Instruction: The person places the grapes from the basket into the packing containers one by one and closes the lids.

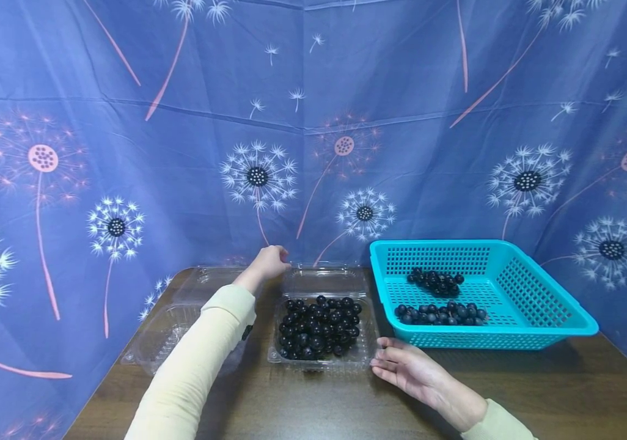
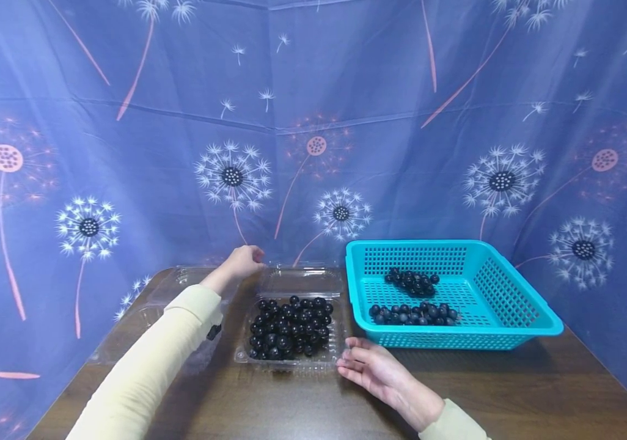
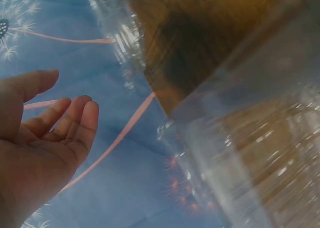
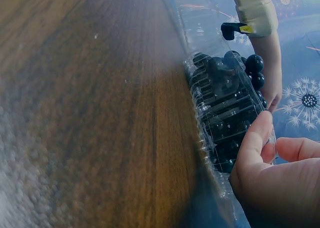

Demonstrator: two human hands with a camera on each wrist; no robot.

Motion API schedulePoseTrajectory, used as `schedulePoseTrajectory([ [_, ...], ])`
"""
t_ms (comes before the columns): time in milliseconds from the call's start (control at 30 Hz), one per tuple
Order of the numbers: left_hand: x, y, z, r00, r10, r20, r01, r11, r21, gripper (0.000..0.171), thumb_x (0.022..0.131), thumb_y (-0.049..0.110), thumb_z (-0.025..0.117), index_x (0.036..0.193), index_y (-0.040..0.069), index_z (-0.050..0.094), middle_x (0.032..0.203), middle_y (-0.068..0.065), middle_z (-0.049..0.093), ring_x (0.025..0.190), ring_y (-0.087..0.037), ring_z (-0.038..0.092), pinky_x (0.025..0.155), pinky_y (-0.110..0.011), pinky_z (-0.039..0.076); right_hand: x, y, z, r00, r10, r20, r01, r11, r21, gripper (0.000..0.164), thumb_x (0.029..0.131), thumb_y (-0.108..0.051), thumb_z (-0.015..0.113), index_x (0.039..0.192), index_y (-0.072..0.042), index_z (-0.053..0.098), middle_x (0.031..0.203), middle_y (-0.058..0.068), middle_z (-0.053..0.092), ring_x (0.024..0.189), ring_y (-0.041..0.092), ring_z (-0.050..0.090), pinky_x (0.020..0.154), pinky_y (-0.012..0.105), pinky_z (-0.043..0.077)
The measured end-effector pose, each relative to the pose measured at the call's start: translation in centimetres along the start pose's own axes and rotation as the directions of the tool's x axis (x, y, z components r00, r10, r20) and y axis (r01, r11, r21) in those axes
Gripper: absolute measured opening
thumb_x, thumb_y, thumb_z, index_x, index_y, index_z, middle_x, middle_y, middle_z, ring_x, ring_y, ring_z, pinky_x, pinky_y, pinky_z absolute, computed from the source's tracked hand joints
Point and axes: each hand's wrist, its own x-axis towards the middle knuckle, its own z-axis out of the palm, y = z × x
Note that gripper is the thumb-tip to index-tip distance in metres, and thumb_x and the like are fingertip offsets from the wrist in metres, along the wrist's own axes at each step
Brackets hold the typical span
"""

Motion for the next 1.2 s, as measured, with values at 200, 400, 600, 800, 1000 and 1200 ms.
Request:
schedulePoseTrajectory([
  [200, -0.2, -0.9, 0.9, 0.997, -0.078, -0.014, 0.078, 0.997, -0.029, 0.034, 0.081, 0.012, 0.063, 0.110, -0.006, 0.063, 0.102, -0.017, 0.067, 0.103, -0.034, 0.060, 0.093, -0.042, 0.048, 0.0, 0.0, 0.1, 1.000, 0.005, 0.007, -0.005, 1.000, 0.006, 0.017, 0.093, -0.003, 0.050, 0.109, -0.008, 0.046, 0.091, 0.002, 0.055, 0.090, 0.016, 0.059, 0.093, 0.031, 0.050],
  [400, 0.0, -1.9, 1.4, 0.986, -0.164, 0.021, 0.165, 0.984, -0.065, 0.012, 0.077, 0.009, 0.062, 0.083, -0.001, 0.067, 0.065, -0.006, 0.063, 0.069, -0.026, 0.066, 0.066, -0.031, 0.055, -0.1, 0.0, 0.0, 1.000, 0.003, 0.018, -0.003, 1.000, 0.010, 0.016, 0.093, -0.002, 0.049, 0.107, -0.009, 0.048, 0.092, 0.002, 0.055, 0.090, 0.015, 0.059, 0.094, 0.031, 0.050],
  [600, 0.4, -2.7, 2.1, 0.960, -0.249, 0.124, 0.271, 0.940, -0.208, 0.012, 0.081, 0.004, 0.061, 0.070, 0.003, 0.059, 0.051, 0.000, 0.055, 0.052, -0.017, 0.065, 0.060, -0.028, 0.058, -0.1, 0.0, -0.1, 1.000, 0.001, 0.027, -0.002, 1.000, 0.012, 0.016, 0.094, -0.003, 0.049, 0.108, -0.009, 0.048, 0.092, 0.002, 0.055, 0.090, 0.015, 0.059, 0.094, 0.031, 0.050],
  [800, 1.2, -3.8, 3.5, 0.942, -0.278, 0.188, 0.328, 0.876, -0.354, 0.008, 0.080, -0.005, 0.059, 0.072, -0.003, 0.061, 0.052, -0.005, 0.055, 0.047, -0.013, 0.060, 0.061, -0.030, 0.059, -0.1, 0.0, -0.1, 0.999, 0.002, 0.034, -0.002, 1.000, 0.010, 0.015, 0.094, -0.003, 0.049, 0.106, -0.010, 0.049, 0.091, 0.002, 0.055, 0.090, 0.015, 0.059, 0.094, 0.030, 0.050],
  [1000, 2.3, -5.5, 5.1, 0.944, -0.262, 0.198, 0.325, 0.836, -0.442, 0.022, 0.079, -0.007, 0.059, 0.061, 0.004, 0.052, 0.059, -0.007, 0.058, 0.051, -0.012, 0.060, 0.057, -0.028, 0.058, -0.1, 0.0, -0.1, 1.000, 0.002, 0.027, -0.002, 1.000, 0.007, 0.016, 0.093, -0.002, 0.049, 0.107, -0.009, 0.048, 0.092, 0.002, 0.054, 0.090, 0.015, 0.059, 0.094, 0.031, 0.050],
  [1200, -0.5, -2.2, 3.3, 0.948, -0.266, 0.173, 0.317, 0.835, -0.451, 0.045, 0.083, -0.012, 0.054, 0.052, 0.012, 0.032, 0.063, -0.008, 0.054, 0.056, -0.015, 0.056, 0.065, -0.030, 0.059, 0.0, 0.0, -0.1, 1.000, 0.002, 0.007, -0.002, 1.000, 0.019, 0.017, 0.091, 0.000, 0.049, 0.107, -0.009, 0.048, 0.091, 0.003, 0.054, 0.090, 0.016, 0.059, 0.094, 0.031, 0.050],
])
